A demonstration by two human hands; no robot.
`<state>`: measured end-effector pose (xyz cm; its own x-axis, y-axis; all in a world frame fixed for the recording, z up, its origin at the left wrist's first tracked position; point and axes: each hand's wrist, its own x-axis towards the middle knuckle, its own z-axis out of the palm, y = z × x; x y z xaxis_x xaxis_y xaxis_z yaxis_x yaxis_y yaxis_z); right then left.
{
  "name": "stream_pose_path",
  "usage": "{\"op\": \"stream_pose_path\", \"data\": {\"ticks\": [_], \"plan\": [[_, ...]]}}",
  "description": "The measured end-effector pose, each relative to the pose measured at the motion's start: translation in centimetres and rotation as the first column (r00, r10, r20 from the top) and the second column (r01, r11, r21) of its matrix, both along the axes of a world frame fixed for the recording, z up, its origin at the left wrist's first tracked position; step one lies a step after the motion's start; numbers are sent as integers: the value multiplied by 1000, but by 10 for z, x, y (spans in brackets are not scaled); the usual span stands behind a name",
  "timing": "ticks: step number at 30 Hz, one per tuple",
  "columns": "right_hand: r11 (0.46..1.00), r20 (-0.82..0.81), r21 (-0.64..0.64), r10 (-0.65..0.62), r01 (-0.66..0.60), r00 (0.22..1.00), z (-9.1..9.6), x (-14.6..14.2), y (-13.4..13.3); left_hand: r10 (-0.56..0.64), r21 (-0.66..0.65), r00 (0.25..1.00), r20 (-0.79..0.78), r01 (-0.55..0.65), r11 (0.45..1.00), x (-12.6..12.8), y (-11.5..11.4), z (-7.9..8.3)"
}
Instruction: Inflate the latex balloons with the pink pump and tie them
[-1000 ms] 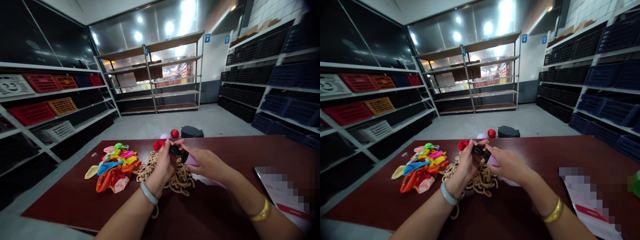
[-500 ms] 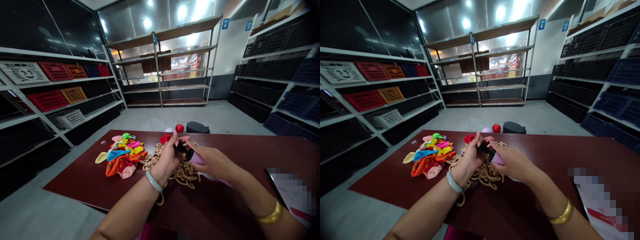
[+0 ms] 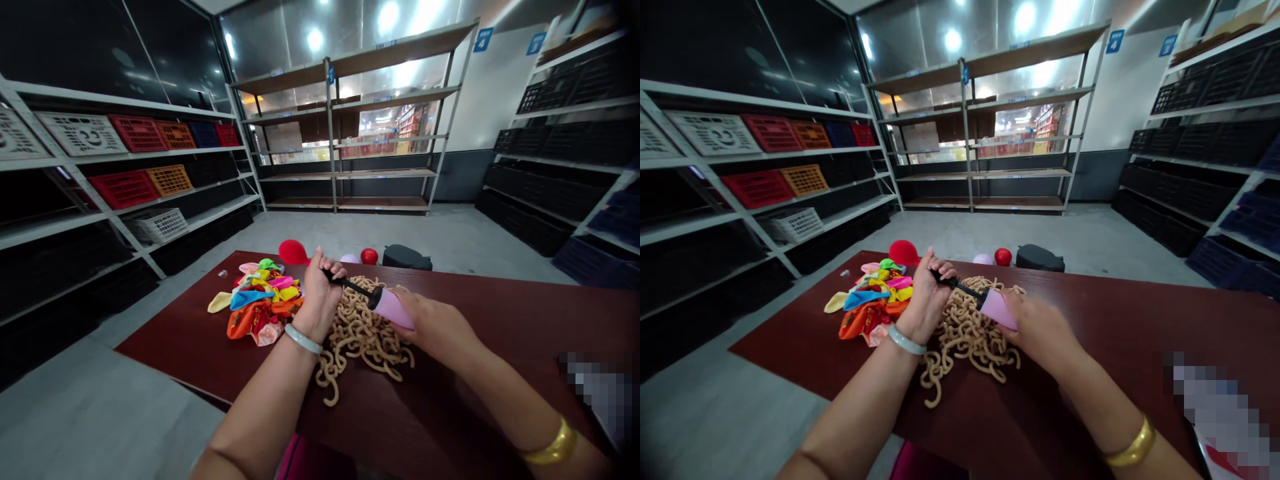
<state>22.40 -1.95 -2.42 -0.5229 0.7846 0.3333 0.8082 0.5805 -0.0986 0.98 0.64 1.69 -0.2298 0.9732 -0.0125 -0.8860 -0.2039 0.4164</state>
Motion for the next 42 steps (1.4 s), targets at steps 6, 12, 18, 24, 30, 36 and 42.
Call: {"op": "stream_pose_path", "data": {"ticks": [6, 12, 18, 24, 30, 36, 42], "plan": [[999, -1, -30, 31, -31, 1000, 0, 14, 10, 75, 59, 997, 19, -76, 995, -27, 0, 13], [1000, 52, -21, -7, 8, 999, 6, 20, 11, 22, 135, 999, 41, -28, 990, -16, -2, 9], [999, 43, -7, -43, 44, 998, 10, 8, 3, 0, 13, 998, -70, 1, 1000, 34, -14, -4], [999, 46, -7, -43, 43, 998, 15, -2, -7, -97, 20, 994, -46, 98, 995, 58, -22, -16], [997, 21, 13, -78, 77, 997, 14, -11, -13, -120, 12, 992, -40, 120, 993, 49, -19, -12], [998, 3, -36, -46, 46, 999, 13, 1, 1, -17, 82, 997, -74, 24, 996, 9, -11, 8], [995, -5, -96, -19, 19, 1000, 17, 25, 14, 116, 153, 990, -82, -102, 983, -30, -6, 21]]}}
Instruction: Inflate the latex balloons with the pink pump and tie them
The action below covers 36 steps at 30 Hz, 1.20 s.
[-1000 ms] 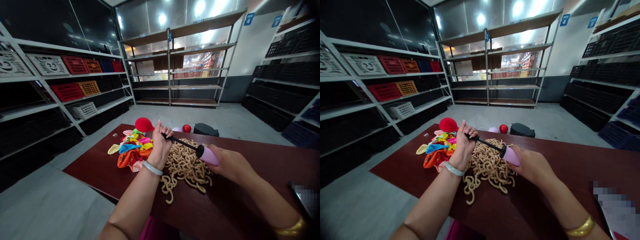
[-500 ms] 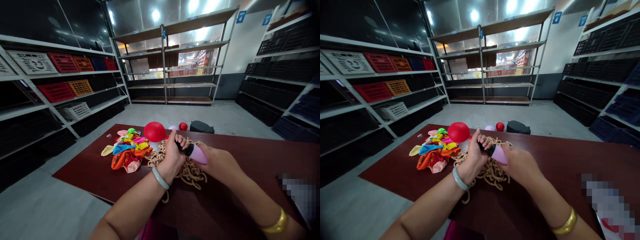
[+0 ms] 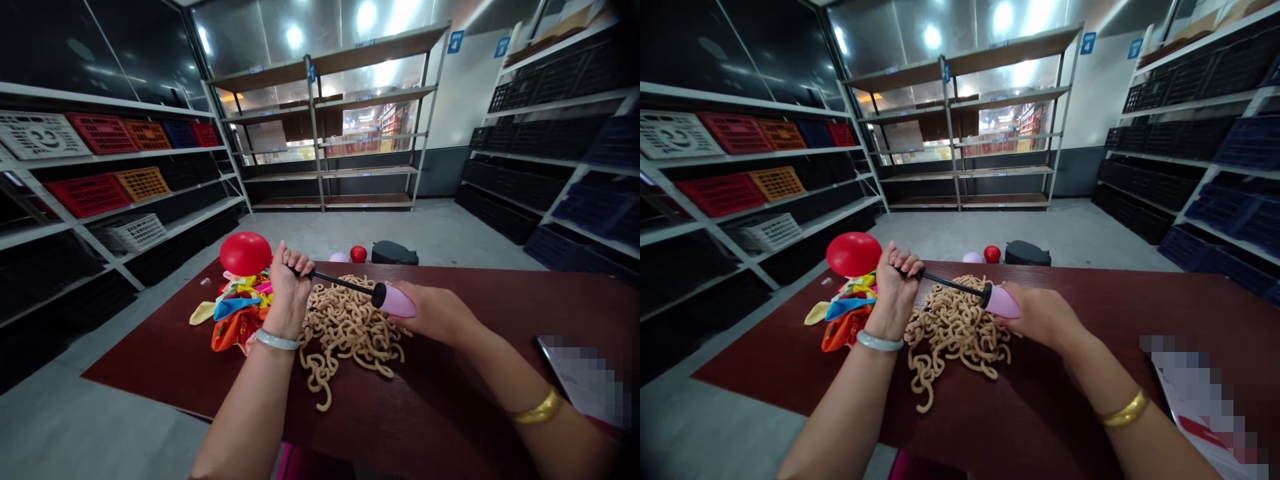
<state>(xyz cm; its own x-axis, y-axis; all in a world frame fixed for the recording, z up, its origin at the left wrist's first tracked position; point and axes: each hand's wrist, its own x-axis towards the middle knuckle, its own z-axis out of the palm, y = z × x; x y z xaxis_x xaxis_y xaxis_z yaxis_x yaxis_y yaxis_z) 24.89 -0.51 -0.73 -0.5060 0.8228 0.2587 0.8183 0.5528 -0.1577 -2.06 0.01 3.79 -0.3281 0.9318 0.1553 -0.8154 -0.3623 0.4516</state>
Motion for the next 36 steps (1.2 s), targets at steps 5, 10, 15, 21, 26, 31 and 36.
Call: {"op": "stream_pose_path", "data": {"ticks": [5, 10, 15, 21, 26, 31, 36], "plan": [[1000, 55, 4, -22, 22, 998, 3, -1, -4, -1, 1, 1000, 19, 1, 1000, 15, 0, -7], [999, 33, 46, -17, 15, 999, 5, -13, -17, -123, -55, 991, 51, 126, 991, 59, -4, -25], [1000, 2, 28, -13, 13, 1000, 3, -24, -24, -199, -115, 980, 25, 201, 973, 88, -13, -37], [1000, -20, 20, -20, 20, 1000, -5, -30, -22, -222, -123, 975, 1, 220, 968, 84, -11, -37], [999, -10, -30, -37, 37, 999, -5, -27, -16, -178, -123, 984, 4, 177, 976, 53, 2, -28], [999, 23, -47, -18, 19, 1000, -1, -10, -7, -84, -59, 996, 21, 86, 995, 3, 12, -13], [1000, 36, 3, -30, 30, 999, 6, 3, -5, -42, -2, 998, 37, 42, 999, -3, 4, -1]]}}
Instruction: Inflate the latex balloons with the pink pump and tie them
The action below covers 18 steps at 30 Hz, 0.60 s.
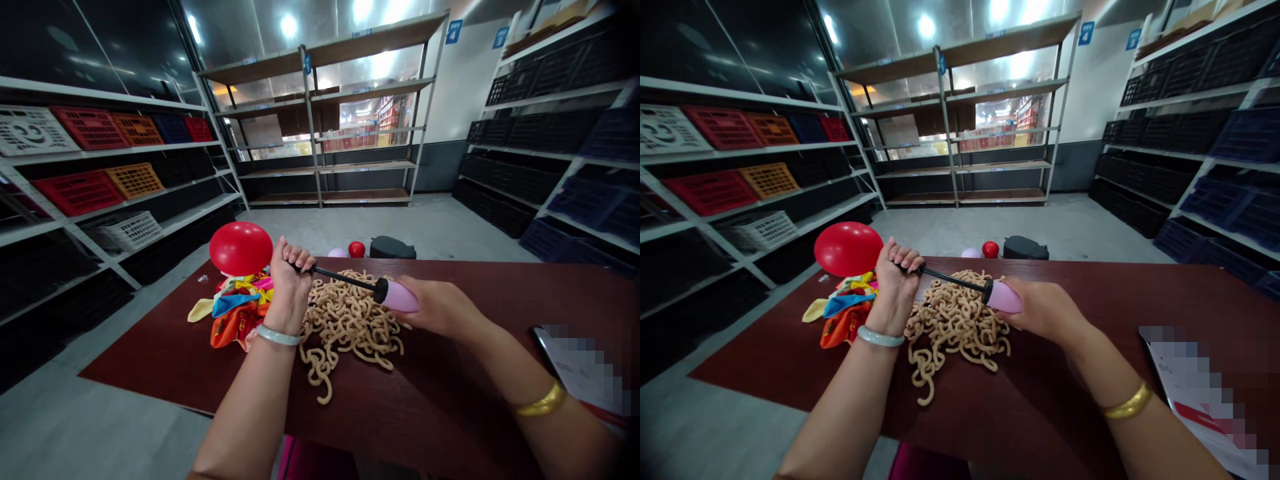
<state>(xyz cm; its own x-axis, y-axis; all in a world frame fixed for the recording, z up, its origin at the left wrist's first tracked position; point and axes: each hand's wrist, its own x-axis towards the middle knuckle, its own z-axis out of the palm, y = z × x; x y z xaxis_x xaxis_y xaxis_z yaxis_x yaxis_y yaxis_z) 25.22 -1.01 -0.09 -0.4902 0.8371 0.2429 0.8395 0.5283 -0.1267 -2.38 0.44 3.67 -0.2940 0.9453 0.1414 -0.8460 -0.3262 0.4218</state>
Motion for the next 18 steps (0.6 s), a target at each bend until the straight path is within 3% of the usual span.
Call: {"op": "stream_pose_path", "data": {"ticks": [5, 12, 18], "plan": [[997, 33, 72, -6, 4, 999, 2, -3, -5, 11, 35, 1000, -3, -11, 999, 30, -8, -5], [990, 31, 142, -2, -3, 1000, -6, -24, -16, -130, -58, 991, -9, 130, 990, 84, -17, -29], [990, 31, 139, -26, 21, 999, -11, -30, -19, -149, -100, 989, -1, 149, 984, 96, -17, -41]]}}
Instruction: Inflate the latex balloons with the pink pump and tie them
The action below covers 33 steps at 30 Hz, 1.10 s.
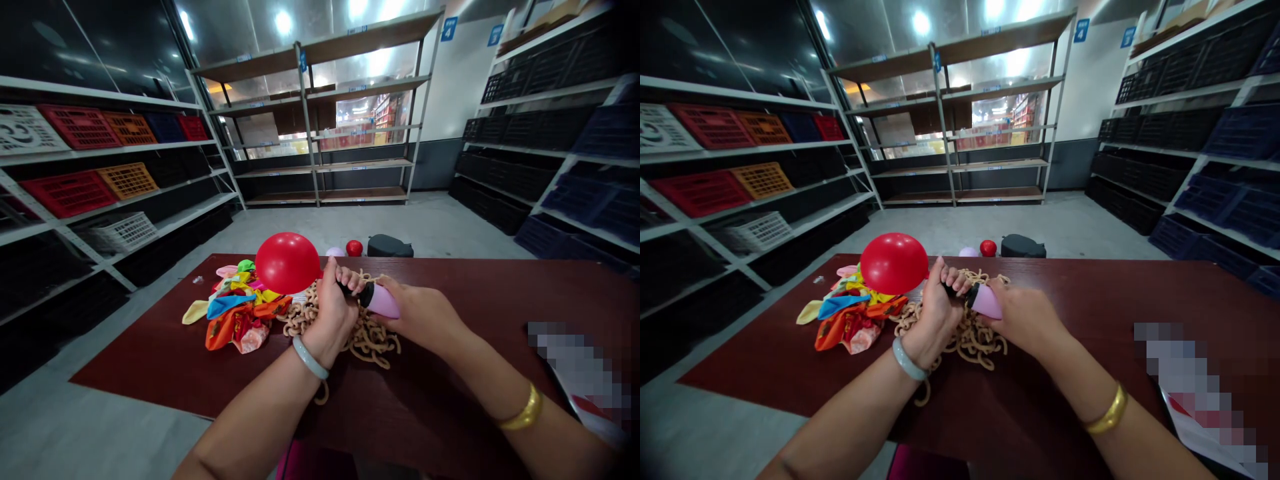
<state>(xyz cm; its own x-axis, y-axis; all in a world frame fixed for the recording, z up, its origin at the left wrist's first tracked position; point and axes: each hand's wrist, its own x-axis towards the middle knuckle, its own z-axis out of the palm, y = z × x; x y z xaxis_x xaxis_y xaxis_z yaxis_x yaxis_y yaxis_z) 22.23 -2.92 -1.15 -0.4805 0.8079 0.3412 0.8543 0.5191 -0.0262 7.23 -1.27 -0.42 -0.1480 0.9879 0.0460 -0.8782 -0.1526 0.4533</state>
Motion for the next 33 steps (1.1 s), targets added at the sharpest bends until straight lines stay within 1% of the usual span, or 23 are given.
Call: {"op": "stream_pose_path", "data": {"ticks": [3, 5, 9, 12, 14, 16, 19, 22, 27, 30, 33], "plan": [[1000, -2, 7, -30, 30, 1000, -2, -4, -1, -11, -29, 1000, 5, 11, 1000, -6, 6, -1], [999, -8, 7, -44, 44, 999, -3, -5, 1, -8, -32, 1000, -3, 8, 999, -15, 11, 3], [1000, -15, -8, -18, 17, 1000, -2, 3, 10, 19, 5, 1000, -23, -19, 1000, -48, 17, 18], [1000, -3, -19, 1, -1, 1000, 1, 16, 18, 73, 62, 997, -19, -72, 995, -76, 18, 32], [1000, -1, -23, 1, -1, 1000, 4, 24, 20, 104, 94, 995, 1, -104, 990, -87, 17, 39], [1000, 6, -23, 2, -2, 1000, 9, 30, 19, 115, 109, 993, 21, -117, 987, -91, 16, 42], [1000, 47, 6, -25, 25, 999, 15, 35, 13, 144, 121, 989, 45, -148, 981, -84, 17, 37], [995, 110, 60, -84, 78, 990, 18, 32, 9, 148, 113, 987, 55, -154, 982, -69, 20, 26], [991, 161, 84, -113, 101, 981, 11, 14, 2, 57, 35, 997, 46, -59, 998, -34, 17, 7], [991, 143, 92, -112, 100, 983, 8, 3, -4, -13, 22, 999, 53, 12, 1000, -13, 9, 0], [991, 113, 98, -100, 89, 989, 4, -2, -7, -28, -1, 999, 44, 28, 1000, -1, 4, -5]]}}
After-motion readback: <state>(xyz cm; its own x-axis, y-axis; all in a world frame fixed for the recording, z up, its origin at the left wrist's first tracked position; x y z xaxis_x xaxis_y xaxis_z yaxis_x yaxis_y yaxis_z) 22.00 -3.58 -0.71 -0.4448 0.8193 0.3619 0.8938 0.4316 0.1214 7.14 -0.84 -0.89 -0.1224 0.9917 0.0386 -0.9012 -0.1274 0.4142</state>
